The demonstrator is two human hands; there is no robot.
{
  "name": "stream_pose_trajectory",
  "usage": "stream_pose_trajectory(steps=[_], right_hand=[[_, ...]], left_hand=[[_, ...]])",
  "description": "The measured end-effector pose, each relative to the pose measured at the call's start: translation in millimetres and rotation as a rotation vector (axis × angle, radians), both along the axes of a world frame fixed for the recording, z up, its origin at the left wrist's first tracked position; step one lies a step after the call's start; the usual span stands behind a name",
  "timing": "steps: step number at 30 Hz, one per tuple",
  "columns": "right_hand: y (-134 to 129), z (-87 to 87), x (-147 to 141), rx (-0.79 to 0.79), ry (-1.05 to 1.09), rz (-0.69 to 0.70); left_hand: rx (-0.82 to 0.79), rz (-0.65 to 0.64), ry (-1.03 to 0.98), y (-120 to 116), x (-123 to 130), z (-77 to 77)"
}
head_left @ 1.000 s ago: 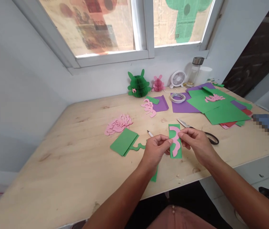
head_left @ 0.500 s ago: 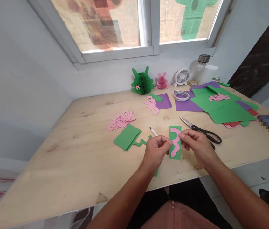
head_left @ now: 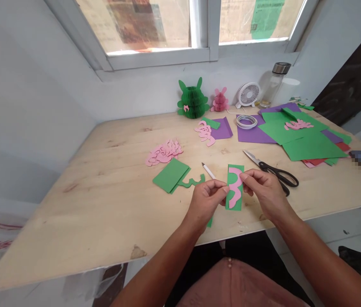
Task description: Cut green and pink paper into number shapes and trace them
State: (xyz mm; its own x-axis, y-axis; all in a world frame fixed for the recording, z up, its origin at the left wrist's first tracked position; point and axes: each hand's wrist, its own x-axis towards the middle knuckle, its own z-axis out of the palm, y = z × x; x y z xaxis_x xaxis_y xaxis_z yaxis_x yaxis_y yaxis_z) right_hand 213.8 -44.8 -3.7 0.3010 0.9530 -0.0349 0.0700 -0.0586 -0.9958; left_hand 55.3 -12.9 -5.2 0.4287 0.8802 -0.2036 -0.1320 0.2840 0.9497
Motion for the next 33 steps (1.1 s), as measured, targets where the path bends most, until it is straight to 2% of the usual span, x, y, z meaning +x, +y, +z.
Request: stream_pose_trajectory(steps=[22,33], right_hand=[[2,-0.8,-6,0.032,-0.068,-0.021],[6,-2.5,-6,0.003,-0.056,-0.002]], left_hand=[[-0.062,0.046,-0.025,3,7,0.7],[-0.051,-0.013,-0.022,12,5,-8.9]])
